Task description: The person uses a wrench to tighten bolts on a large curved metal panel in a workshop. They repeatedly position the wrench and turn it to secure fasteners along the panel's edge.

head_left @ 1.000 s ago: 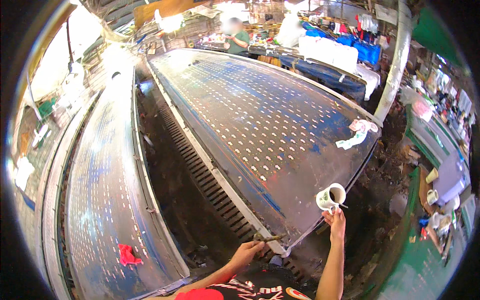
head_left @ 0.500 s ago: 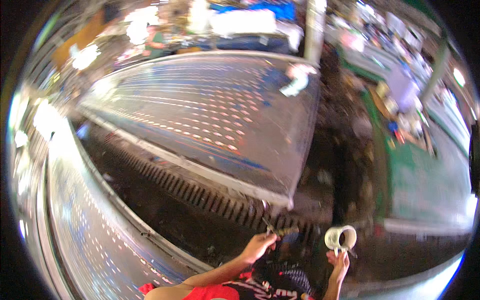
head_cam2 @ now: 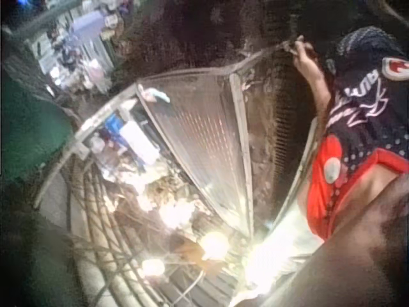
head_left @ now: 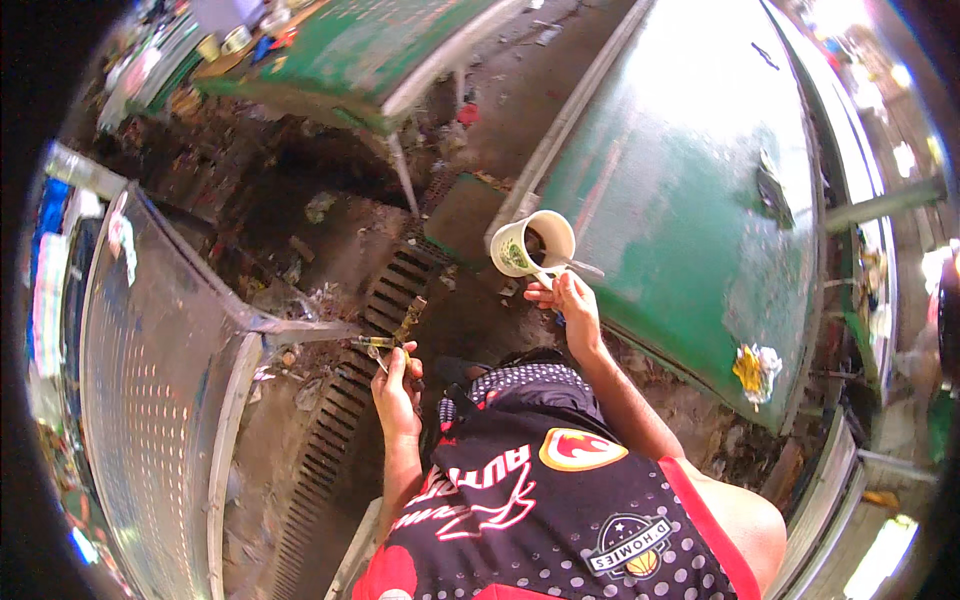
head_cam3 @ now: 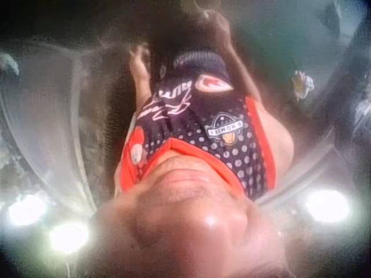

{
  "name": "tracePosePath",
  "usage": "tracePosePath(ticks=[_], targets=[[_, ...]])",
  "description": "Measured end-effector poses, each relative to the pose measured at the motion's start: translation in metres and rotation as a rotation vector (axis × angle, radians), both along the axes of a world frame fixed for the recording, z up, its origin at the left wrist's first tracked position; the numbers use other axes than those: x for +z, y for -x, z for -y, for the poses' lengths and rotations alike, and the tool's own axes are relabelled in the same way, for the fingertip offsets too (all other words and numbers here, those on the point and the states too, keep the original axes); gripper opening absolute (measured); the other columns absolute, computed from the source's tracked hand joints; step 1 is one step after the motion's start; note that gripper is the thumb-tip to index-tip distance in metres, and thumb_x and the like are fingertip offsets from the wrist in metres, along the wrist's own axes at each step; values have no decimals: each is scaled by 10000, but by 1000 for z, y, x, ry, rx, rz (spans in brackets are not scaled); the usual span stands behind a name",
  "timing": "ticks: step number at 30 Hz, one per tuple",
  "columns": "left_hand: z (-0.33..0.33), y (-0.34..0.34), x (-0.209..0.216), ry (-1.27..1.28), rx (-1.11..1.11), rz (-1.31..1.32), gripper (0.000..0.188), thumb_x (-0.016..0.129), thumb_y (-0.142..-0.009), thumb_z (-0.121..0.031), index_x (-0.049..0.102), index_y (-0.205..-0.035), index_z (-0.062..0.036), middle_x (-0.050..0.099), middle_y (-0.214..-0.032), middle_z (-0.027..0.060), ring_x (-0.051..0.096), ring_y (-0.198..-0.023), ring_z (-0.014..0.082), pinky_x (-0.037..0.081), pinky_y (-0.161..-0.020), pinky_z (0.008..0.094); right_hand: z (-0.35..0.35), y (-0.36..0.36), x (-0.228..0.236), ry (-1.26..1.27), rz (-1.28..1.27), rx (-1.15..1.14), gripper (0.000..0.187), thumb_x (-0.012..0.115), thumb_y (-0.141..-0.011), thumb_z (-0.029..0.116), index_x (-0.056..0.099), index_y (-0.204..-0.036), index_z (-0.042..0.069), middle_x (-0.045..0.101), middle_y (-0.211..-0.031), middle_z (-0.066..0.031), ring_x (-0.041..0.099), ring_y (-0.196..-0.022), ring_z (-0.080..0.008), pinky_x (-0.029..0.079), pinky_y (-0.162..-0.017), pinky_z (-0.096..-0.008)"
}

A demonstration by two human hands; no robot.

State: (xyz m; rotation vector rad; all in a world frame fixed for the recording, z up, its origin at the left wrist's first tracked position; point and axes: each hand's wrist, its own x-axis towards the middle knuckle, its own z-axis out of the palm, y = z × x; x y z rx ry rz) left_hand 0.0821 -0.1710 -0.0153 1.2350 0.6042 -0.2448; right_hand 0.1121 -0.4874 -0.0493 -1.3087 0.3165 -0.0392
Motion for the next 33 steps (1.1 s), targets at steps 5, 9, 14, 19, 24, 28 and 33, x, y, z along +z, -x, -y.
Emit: tracePosePath(ticks=[5, 9, 14, 19, 24, 28, 33], targets=[[89, 23, -1, 5, -148, 51, 311, 582, -1140, -330, 743, -1221, -76, 655, -795, -64, 441, -541, -19, 252, -455, 176, 120, 49, -26, 102, -52, -237, 534, 430, -1163, 534, 637, -1221, 44, 775, -1166, -165, 785, -1043, -256, 543, -900, -375], [161, 55, -17, 91, -159, 27, 312, 583, -1140, -325, 743, -1222, -69, 666, -786, -50, 443, -515, -16, 260, -427, 173, 219, 90, -57, 418, -206, -393, 528, 447, -1163, 493, 671, -1224, 19, 784, -1077, -119, 785, -988, -227, 548, -851, -361], [249, 102, -7, 132, -330, -13, 312, 599, -1133, -309, 757, -1198, -48, 674, -797, -37, 505, -604, 13, 351, -527, 195, 326, 129, -108, 333, -200, -477, 519, 437, -1170, 462, 662, -1202, -4, 775, -1077, -126, 776, -970, -216, 554, -843, -361], [281, 135, -19, 100, -420, -3, 348, 608, -1127, -328, 769, -1166, -22, 683, -818, -39, 535, -677, 17, 386, -599, 224, 348, 131, -118, 195, -200, -373, 546, 461, -1159, 494, 633, -1282, -10, 738, -1183, -143, 765, -1017, -244, 551, -884, -371], [282, 141, -1, 48, -412, 38, 367, 629, -1118, -335, 794, -952, -53, 724, -850, -32, 561, -722, 31, 436, -709, 236, 281, 160, -118, -6, -215, -751, 574, 622, -1116, 433, 356, -1458, 56, 656, -1166, -166, 681, -730, -204, 517, -639, -293], [243, 138, -19, -14, -318, 36, 413, 642, -1113, -328, 771, -837, -49, 747, -906, 9, 565, -771, 68, 443, -762, 288, 177, 172, -97, 171, -147, -168, 421, 666, -1083, 194, 431, -1396, 39, 644, -1053, -80, 636, -800, -147, 508, -763, -326], [183, 128, -18, -276, -175, 44, 348, 688, -1087, -300, 799, -916, -18, 792, -986, 59, 676, -1000, 88, 499, -877, 287, 68, 113, -17, 804, 879, 306, 554, 743, -904, -21, 457, -1377, 17, 632, -1215, -228, 632, -1084, -411, 514, -974, -526]])
